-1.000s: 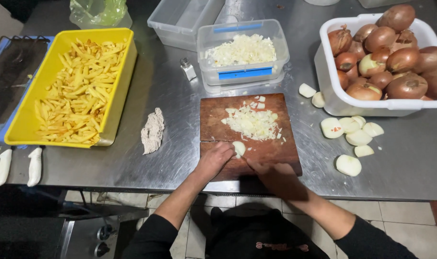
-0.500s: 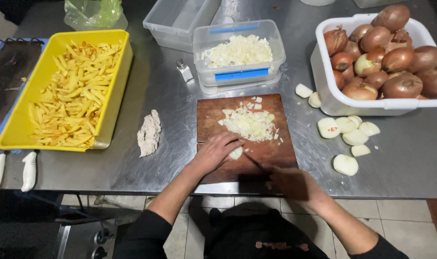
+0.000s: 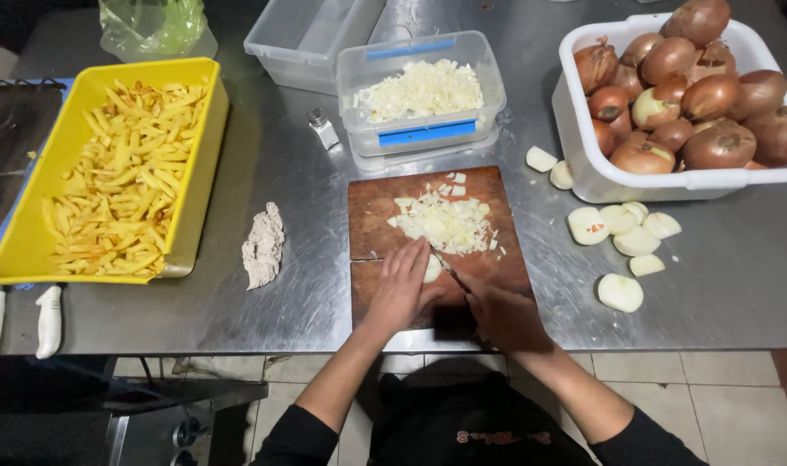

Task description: Chopping onions on a wooden cutting board in a professional kitchen.

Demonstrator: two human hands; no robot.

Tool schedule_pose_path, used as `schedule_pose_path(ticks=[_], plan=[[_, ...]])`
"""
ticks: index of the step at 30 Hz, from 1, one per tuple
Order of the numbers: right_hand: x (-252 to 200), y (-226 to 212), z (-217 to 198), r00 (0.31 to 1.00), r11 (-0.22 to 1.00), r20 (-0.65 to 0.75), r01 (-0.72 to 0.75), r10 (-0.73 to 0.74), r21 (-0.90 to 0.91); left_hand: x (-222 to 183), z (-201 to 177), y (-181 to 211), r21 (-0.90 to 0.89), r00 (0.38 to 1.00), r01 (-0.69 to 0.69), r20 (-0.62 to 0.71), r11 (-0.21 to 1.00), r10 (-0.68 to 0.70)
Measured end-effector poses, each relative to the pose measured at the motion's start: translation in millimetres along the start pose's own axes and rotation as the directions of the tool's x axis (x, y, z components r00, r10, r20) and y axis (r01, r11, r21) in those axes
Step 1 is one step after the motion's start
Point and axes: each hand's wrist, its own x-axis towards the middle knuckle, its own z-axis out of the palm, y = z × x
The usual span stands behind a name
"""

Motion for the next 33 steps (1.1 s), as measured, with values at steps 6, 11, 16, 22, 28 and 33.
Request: schedule_pose_path(ticks=[6,11,16,22,28,33], plan=[[9,5,33,0.973,0.938,0.202,-0.037,0.113,-0.346,17,-6,-23,-0.268,0.997,0.027,0.082,0.963,-0.006],[7,4,33,0.978,0.943,0.19,-0.014,0.081,-0.331,14,7,-19,-0.245,0.999,0.011,-0.028,0.969,-0.019],[15,0,15,0.972,0.942,0.227,0.016,0.065,-0.336,12,7,-20,-0.208,0.994,0.016,-0.102,0.978,-0.038],[23,9,36,0.984,0.888,0.09,0.18,-0.156,-0.422,14,7,-25,-0.248,0.992,-0.012,-0.122,0.969,-0.018],[5,7,35,0.943,0.816,0.324,0.132,0.071,-0.563,10,9,-23,-0.193,0.995,0.008,-0.1,0.981,-0.028],[25,23,39,0.992,0.936,0.026,0.122,-0.12,-0.33,8,-1,-18,-0.297,0.991,0.003,-0.126,0.955,-0.042]])
